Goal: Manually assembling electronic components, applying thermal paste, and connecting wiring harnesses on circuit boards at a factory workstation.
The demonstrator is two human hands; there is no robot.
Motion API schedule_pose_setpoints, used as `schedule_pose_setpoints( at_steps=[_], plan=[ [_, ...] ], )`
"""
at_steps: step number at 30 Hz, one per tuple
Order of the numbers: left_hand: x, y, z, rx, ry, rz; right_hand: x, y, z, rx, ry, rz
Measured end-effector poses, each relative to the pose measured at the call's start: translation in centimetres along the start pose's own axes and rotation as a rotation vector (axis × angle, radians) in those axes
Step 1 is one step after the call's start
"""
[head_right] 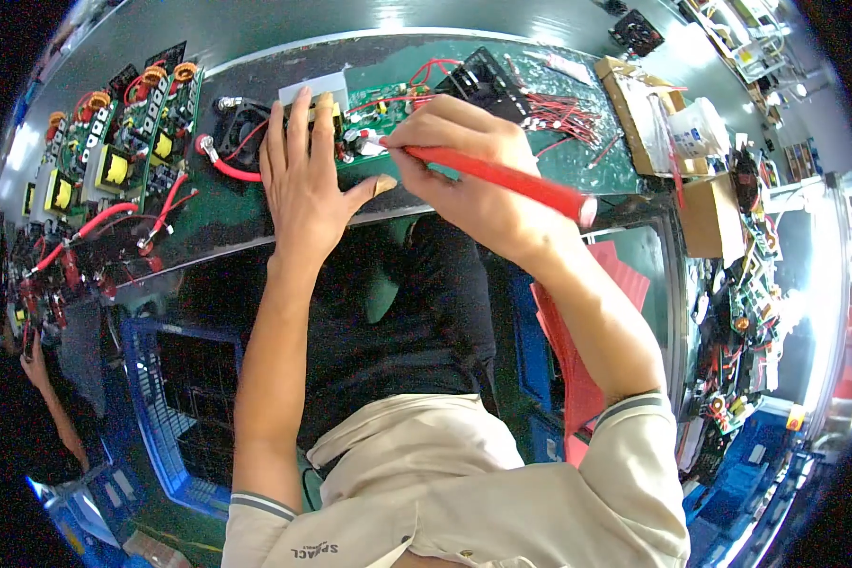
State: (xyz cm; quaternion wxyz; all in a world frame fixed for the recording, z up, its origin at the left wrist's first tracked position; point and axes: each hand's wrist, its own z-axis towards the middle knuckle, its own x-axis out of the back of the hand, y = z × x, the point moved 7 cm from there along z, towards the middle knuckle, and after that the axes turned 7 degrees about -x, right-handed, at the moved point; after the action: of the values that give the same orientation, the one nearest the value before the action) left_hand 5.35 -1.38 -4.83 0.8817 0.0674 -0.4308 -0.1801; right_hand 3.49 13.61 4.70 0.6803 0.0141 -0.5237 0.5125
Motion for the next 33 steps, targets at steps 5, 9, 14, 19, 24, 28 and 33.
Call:
schedule_pose_setpoints(
  at_steps=[5,9,14,19,24,28,33],
  plan=[
    [0.1,0.9,0.9,-0.022,-0.027,0.044,10.0,0.8,-2.8,-0.13,0.481,-0.014],
    [0.1,1.0,0.5,-0.058,-0.024,0.046,17.6,4.8,-8.7,-0.312,0.797,0.185],
    [-0.2,1.3,0.2,-0.013,-0.086,0.042,22.5,10.9,-15.8,-0.427,0.843,-0.156],
    [0.9,-0.2,-0.2,-0.005,-0.09,0.086,18.7,20.4,-15.1,-0.491,0.583,-0.447],
    [4.4,1.7,1.1,-0.053,0.084,-0.116,21.1,30.1,-16.0,-0.559,0.343,-0.567],
    [9.8,-3.1,2.0,0.151,0.136,0.07,20.7,31.7,-16.5,-0.668,0.068,-0.592],
    [8.1,-9.4,1.4,0.533,-0.212,-0.133,19.5,20.7,-12.7,-0.551,0.542,-0.253]
  ],
)
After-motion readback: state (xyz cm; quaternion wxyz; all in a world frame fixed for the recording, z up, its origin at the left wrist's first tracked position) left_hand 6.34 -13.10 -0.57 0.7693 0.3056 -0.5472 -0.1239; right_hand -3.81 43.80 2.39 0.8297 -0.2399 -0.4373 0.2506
